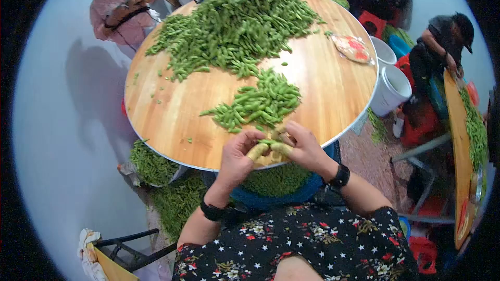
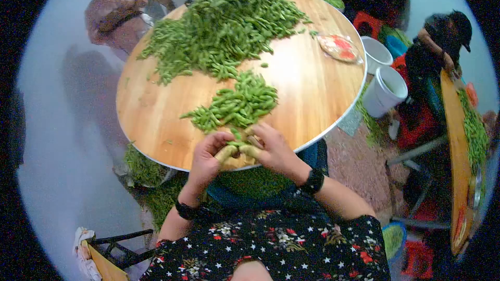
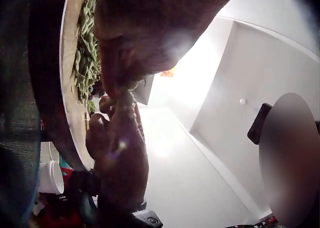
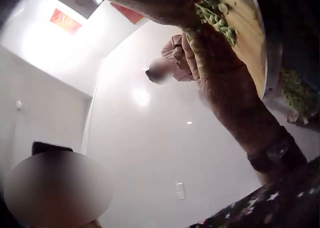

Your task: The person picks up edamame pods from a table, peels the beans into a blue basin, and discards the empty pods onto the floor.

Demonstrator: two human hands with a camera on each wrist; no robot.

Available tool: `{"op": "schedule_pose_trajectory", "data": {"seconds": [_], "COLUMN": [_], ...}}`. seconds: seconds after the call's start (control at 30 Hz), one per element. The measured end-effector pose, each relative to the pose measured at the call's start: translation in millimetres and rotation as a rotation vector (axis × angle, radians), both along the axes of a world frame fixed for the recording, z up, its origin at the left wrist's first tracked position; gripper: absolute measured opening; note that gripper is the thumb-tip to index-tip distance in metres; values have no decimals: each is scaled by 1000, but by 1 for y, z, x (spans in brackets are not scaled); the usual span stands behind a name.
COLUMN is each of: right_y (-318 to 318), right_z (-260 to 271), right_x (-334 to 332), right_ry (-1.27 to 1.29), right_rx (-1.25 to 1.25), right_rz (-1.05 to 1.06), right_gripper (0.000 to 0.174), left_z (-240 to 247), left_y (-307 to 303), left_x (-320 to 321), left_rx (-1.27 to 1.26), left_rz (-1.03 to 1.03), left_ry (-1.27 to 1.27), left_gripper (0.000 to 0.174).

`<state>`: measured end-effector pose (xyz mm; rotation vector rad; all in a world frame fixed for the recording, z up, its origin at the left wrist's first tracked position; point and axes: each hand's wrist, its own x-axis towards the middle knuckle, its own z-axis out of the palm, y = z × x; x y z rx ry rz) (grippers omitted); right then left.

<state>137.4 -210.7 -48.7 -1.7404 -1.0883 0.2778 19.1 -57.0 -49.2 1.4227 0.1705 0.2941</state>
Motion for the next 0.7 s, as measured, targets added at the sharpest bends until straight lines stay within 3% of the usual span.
{"op": "schedule_pose_trajectory", "data": {"seconds": [0.03,0.1,0.17,0.2,0.23,0.3,0.33,0.57,0.7], "right_y": [0,1,2,4,7,12,13,6,-5], "right_z": [1,1,1,1,-3,-10,-10,-11,-4], "right_x": [0,-3,-7,-9,-10,-10,-9,-9,-11], "right_ry": [-17,223,144,82,72,-239,-297,-286,-233], "right_rx": [21,-24,-22,-34,-23,52,62,-6,17], "right_rz": [24,72,56,10,28,0,30,62,93], "right_gripper": [28,26,24,22,22,22,22,23,23], "left_z": [-1,-6,-6,-7,-7,-7,-13,-14,-16], "left_y": [-1,-5,-7,-11,-11,-13,-13,-27,-37], "left_x": [-1,-3,-4,-4,-4,-5,-4,0,1], "left_rx": [-11,172,715,757,769,565,594,452,539], "left_rz": [-2,40,123,173,194,124,130,183,166], "left_ry": [15,7,-93,-117,-120,-14,-40,-38,-57], "left_gripper": [17,17,18,18,18,19,19,21,17]}}
